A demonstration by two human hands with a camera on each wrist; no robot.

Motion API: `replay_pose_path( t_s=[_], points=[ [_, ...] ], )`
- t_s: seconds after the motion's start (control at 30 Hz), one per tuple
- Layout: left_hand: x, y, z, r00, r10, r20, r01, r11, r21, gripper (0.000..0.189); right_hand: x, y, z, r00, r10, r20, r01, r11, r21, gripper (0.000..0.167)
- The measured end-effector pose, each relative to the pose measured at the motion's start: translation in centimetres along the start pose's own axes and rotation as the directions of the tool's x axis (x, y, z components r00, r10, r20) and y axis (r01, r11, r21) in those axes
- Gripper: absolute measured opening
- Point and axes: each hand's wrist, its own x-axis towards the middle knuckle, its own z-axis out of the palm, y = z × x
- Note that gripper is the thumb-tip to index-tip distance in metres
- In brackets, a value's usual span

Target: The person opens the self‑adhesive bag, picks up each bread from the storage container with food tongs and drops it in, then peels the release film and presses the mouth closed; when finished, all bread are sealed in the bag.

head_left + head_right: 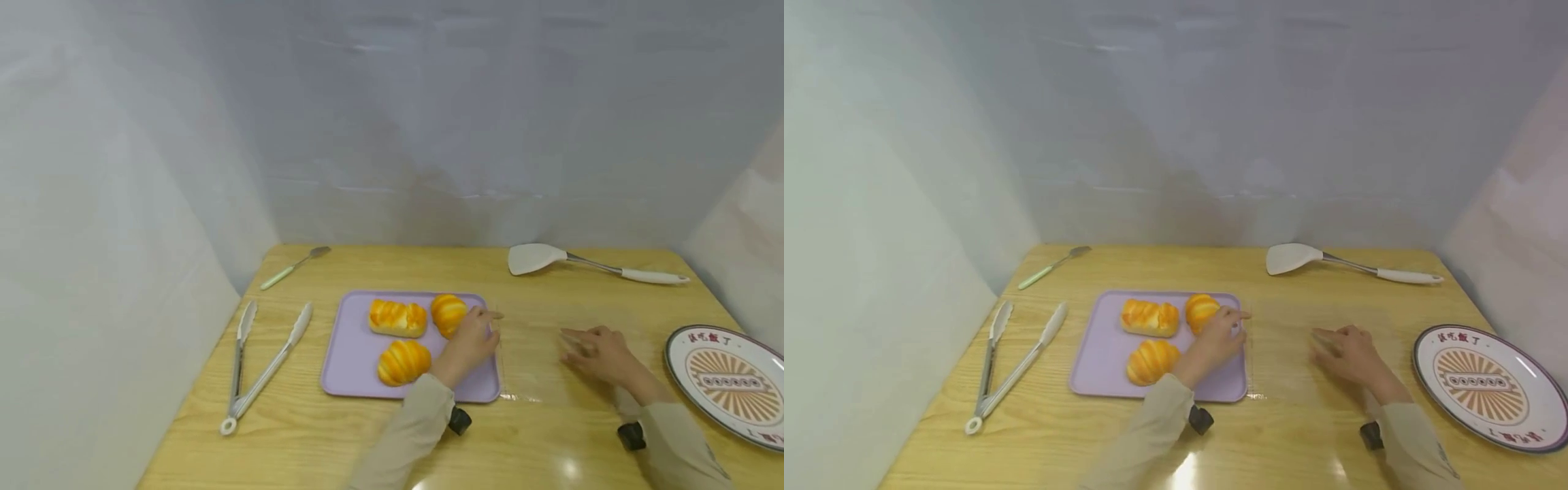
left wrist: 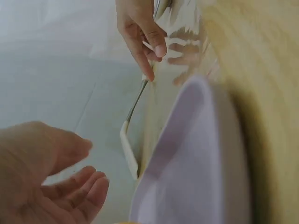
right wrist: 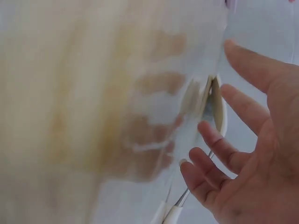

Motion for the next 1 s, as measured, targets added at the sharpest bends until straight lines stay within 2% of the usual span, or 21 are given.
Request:
replay_pose_path(
  t_s=[0.17, 0.23, 0.33, 0.47, 0.57, 0.7, 0.9, 1.0],
  points=[
    [0.0, 0.1, 1.9, 0.996, -0.077, 0.043, 0.077, 0.997, -0.002, 0.032, -0.9, 0.4, 0.1, 0.999, -0.042, -0.019, 0.043, 0.998, 0.04, 0.046],
    [0.1, 0.0, 2.3, 0.994, -0.099, 0.056, 0.1, 0.995, -0.009, 0.033, -0.9, 0.6, 0.2, 0.997, -0.072, -0.032, 0.073, 0.997, 0.016, 0.043],
    [0.0, -0.2, 3.1, 0.981, -0.17, 0.089, 0.171, 0.985, 0.002, 0.035, -0.6, 1.1, 0.3, 0.989, -0.127, -0.075, 0.127, 0.992, -0.003, 0.039],
    [-0.1, -0.1, 4.2, 0.964, -0.249, 0.093, 0.235, 0.962, 0.139, 0.038, -0.3, 1.8, 0.0, 0.982, -0.151, -0.11, 0.157, 0.987, 0.042, 0.033],
    [-0.1, 0.2, 4.6, 0.963, -0.261, 0.072, 0.243, 0.949, 0.199, 0.038, 0.1, 2.4, -0.5, 0.995, -0.083, -0.051, 0.089, 0.988, 0.129, 0.032],
    [-0.1, 0.4, 4.7, 0.961, -0.267, 0.067, 0.249, 0.947, 0.205, 0.039, 0.6, 3.1, -0.6, 0.998, -0.056, 0.021, 0.051, 0.978, 0.203, 0.032],
    [-0.1, 0.3, 4.7, 0.956, -0.286, 0.067, 0.267, 0.941, 0.208, 0.039, 1.0, 3.9, 0.0, 0.991, -0.125, -0.038, 0.13, 0.967, 0.219, 0.025],
    [0.0, 0.2, 4.7, 0.953, -0.297, 0.062, 0.277, 0.936, 0.215, 0.039, 1.1, 3.7, 0.2, 0.992, -0.116, -0.05, 0.124, 0.969, 0.212, 0.022]
  ],
)
